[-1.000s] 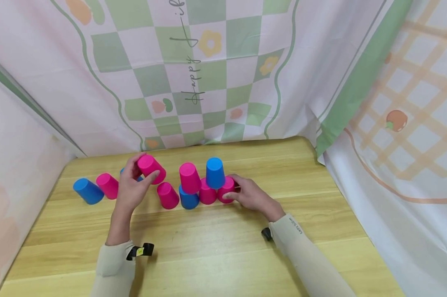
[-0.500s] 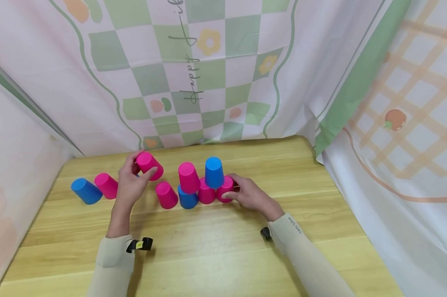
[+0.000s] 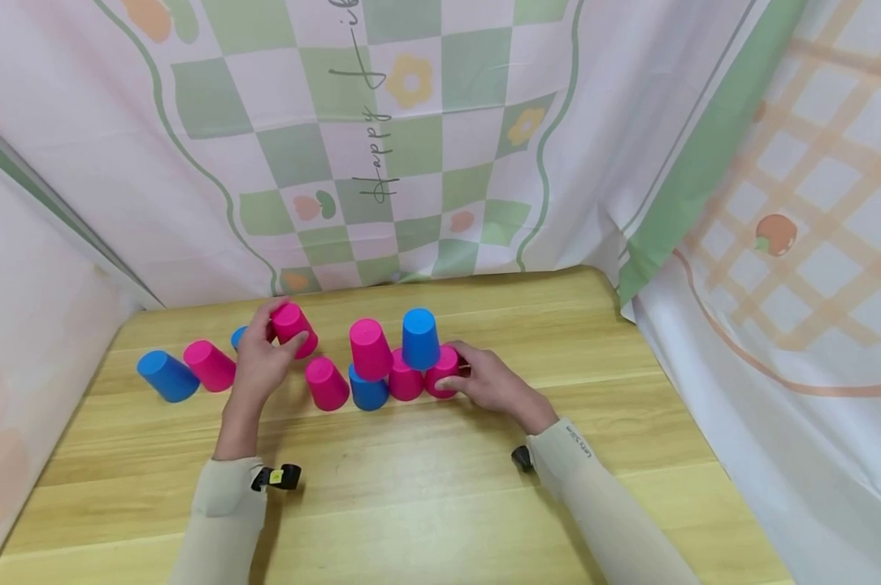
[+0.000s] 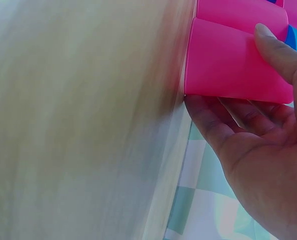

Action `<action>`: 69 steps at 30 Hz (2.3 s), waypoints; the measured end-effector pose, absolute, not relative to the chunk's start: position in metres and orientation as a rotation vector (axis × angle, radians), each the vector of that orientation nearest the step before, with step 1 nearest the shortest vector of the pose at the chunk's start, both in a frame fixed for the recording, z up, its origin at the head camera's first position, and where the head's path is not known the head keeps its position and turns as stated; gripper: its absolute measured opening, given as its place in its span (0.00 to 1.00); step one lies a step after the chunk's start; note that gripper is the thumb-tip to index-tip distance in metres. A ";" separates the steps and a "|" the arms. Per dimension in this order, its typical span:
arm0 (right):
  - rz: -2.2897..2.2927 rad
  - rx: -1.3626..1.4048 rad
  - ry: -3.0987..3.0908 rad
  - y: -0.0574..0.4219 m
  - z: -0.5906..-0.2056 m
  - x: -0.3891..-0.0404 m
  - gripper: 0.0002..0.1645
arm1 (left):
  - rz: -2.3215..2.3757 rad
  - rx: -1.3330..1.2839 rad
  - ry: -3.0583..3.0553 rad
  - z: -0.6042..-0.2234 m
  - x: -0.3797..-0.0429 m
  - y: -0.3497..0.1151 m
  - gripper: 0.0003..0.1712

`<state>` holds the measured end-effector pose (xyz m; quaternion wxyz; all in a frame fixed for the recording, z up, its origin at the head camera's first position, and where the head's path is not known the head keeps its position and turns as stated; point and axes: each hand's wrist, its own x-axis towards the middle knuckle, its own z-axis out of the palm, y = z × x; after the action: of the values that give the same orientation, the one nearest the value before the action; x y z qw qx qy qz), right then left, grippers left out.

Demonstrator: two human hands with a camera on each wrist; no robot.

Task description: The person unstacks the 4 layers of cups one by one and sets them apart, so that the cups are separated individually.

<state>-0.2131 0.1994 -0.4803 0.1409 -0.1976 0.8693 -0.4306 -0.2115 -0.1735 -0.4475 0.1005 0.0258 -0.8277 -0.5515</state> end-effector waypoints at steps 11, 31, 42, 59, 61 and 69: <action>-1.238 -0.555 2.512 0.199 -0.481 -0.212 0.35 | -1.582 0.250 -2.575 -0.452 -0.219 -0.175 0.39; -1.242 -0.551 2.494 0.198 -0.476 -0.211 0.34 | -1.517 0.378 -2.692 -0.453 -0.222 -0.177 0.40; -1.238 -0.547 2.497 0.198 -0.476 -0.211 0.35 | -1.516 0.337 -2.711 -0.458 -0.224 -0.179 0.39; -1.236 -0.565 2.505 0.199 -0.477 -0.211 0.34 | -1.510 0.315 -2.720 -0.459 -0.222 -0.176 0.39; -1.237 -0.562 2.504 0.199 -0.477 -0.211 0.34 | -1.506 0.318 -2.722 -0.459 -0.222 -0.176 0.39; -1.219 -0.556 2.514 0.199 -0.477 -0.211 0.35 | -1.535 0.325 -2.687 -0.453 -0.220 -0.175 0.40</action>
<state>-0.2111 0.1988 -0.4766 0.1460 -0.1933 0.8731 -0.4232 -0.2201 -0.1753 -0.4529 0.0149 0.1043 -0.8635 -0.4933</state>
